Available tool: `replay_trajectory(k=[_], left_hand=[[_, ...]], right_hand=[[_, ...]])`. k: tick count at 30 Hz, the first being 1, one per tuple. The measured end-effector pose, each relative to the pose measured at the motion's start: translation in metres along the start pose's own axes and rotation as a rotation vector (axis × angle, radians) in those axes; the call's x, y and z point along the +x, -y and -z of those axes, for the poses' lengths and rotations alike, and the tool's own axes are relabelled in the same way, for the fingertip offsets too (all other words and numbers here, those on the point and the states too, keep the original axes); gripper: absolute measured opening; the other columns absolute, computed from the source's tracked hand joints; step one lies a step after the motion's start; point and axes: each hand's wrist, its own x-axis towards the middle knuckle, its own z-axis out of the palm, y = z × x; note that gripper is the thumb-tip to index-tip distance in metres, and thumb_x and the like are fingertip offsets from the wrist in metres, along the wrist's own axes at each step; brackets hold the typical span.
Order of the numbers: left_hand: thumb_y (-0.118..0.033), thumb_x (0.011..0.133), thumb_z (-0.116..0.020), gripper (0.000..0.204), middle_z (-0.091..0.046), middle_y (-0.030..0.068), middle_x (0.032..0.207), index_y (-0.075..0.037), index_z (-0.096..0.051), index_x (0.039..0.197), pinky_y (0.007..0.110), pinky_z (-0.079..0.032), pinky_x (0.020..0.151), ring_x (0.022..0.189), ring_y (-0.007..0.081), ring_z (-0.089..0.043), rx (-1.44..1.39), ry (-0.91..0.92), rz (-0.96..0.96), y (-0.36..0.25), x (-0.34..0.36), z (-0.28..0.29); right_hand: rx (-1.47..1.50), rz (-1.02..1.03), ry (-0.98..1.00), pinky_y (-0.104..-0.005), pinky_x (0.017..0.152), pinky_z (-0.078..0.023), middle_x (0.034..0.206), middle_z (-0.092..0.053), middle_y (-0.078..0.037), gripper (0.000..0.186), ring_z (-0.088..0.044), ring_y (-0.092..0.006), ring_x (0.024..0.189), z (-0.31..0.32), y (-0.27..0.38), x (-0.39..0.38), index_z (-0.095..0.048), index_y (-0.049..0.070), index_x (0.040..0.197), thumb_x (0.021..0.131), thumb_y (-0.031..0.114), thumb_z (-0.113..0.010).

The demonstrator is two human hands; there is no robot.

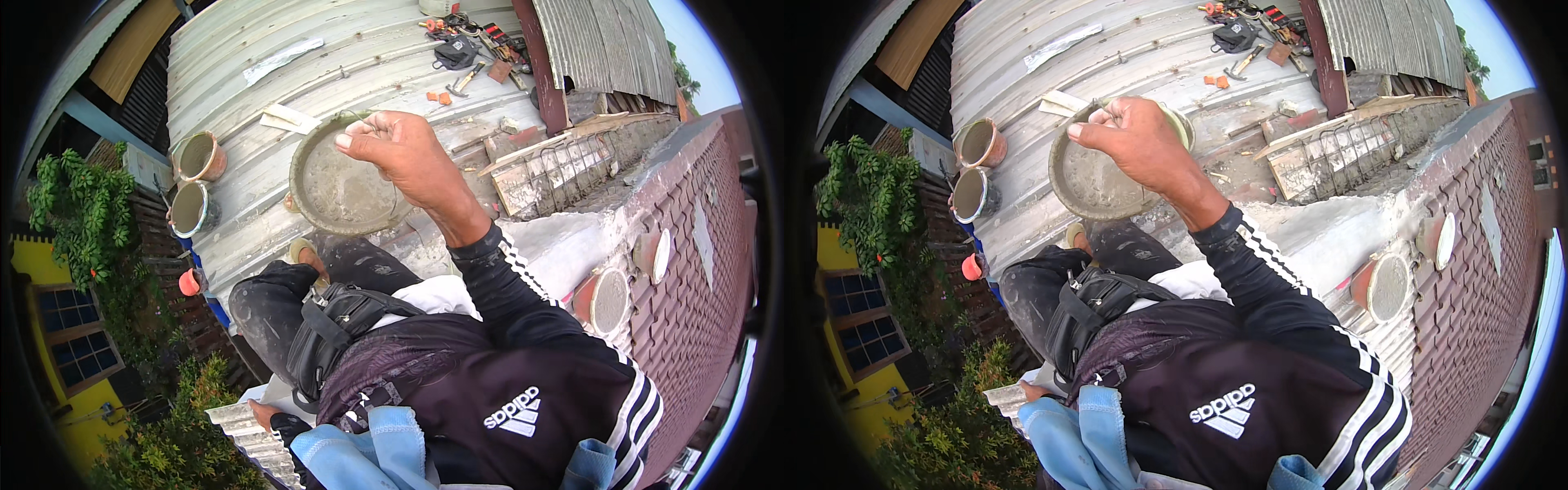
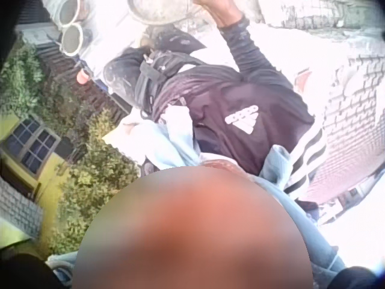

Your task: The person pours cement from buckets onto a roof ridge and spreads it with a trowel. They repeatedly refill buckets, pour the cement, and smooth the surface along the ridge.

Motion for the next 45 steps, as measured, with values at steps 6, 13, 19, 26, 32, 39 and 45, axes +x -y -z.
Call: replay_trajectory(k=[6,13,19,26,32,39,45], left_hand=[[-0.069,0.100,-0.035,0.079,-0.063,0.0186,0.143,-0.009,-0.064,0.141,0.051,-0.035,0.115,0.133,0.0405,-0.054,0.033,-0.006,-0.257,-0.066,0.027,-0.027],[-0.070,0.099,-0.038,0.079,-0.062,0.0189,0.143,-0.008,-0.063,0.141,0.050,-0.036,0.115,0.134,0.0395,-0.054,-0.083,-0.160,-0.576,-0.188,0.023,-0.006],[-0.070,0.099,-0.041,0.080,-0.062,0.0192,0.144,-0.006,-0.063,0.142,0.049,-0.036,0.115,0.134,0.0387,-0.054,-0.268,-0.298,-0.753,-0.275,0.034,0.055],[-0.071,0.098,-0.044,0.081,-0.061,0.0195,0.144,-0.005,-0.062,0.142,0.048,-0.036,0.115,0.134,0.0377,-0.054,-0.429,-0.401,-0.827,-0.346,0.055,0.134],[-0.071,0.098,-0.047,0.082,-0.061,0.0197,0.145,-0.004,-0.062,0.142,0.048,-0.036,0.114,0.135,0.0369,-0.054,-0.502,-0.382,-0.832,-0.388,0.071,0.179],[-0.056,0.096,-0.066,0.072,-0.056,0.0161,0.151,-0.002,-0.061,0.143,0.049,-0.037,0.115,0.139,0.0342,-0.049,-0.449,0.100,-0.791,-0.425,0.044,0.131],[-0.043,0.094,-0.073,0.069,-0.057,0.0176,0.149,0.001,-0.058,0.145,0.046,-0.040,0.112,0.138,0.0337,-0.052,-0.477,0.158,-1.165,-0.434,-0.047,0.061]], right_hand=[[-0.059,0.054,-0.479,-0.0290,0.076,-0.053,0.087,-0.072,-0.014,0.064,-0.066,-0.0153,0.084,0.124,0.006,-0.080,-0.058,-0.016,0.129,0.090,0.030,-0.079],[0.005,0.190,-0.886,-0.0211,0.062,-0.040,0.083,-0.070,-0.006,0.066,-0.056,-0.0064,0.072,0.229,0.029,-0.202,-0.049,-0.010,0.144,0.090,0.016,-0.078],[-0.069,0.148,-1.172,-0.0219,0.067,-0.045,0.083,-0.074,-0.009,0.061,-0.065,-0.0094,0.077,0.270,0.008,-0.283,-0.054,-0.009,0.141,0.088,0.010,-0.079],[-0.111,0.119,-1.606,-0.0216,0.062,-0.042,0.077,-0.070,-0.005,0.048,-0.059,-0.0066,0.069,0.302,-0.052,-0.340,-0.062,-0.005,0.132,0.088,0.005,-0.077],[-0.019,0.129,-1.740,-0.0195,0.045,-0.030,0.074,-0.059,0.003,0.034,-0.046,-0.0019,0.056,0.293,-0.076,-0.371,-0.064,-0.001,0.124,0.092,0.005,-0.073],[0.245,0.166,-1.657,-0.0204,0.045,-0.033,0.074,-0.056,0.000,0.027,-0.046,-0.0037,0.055,0.288,-0.083,-0.386,-0.058,-0.003,0.125,0.100,0.007,-0.059],[0.287,0.160,-1.612,-0.0221,0.044,-0.029,0.073,-0.053,0.000,0.031,-0.041,-0.0051,0.053,0.292,-0.085,-0.394,-0.055,-0.003,0.128,0.099,0.005,-0.049]])
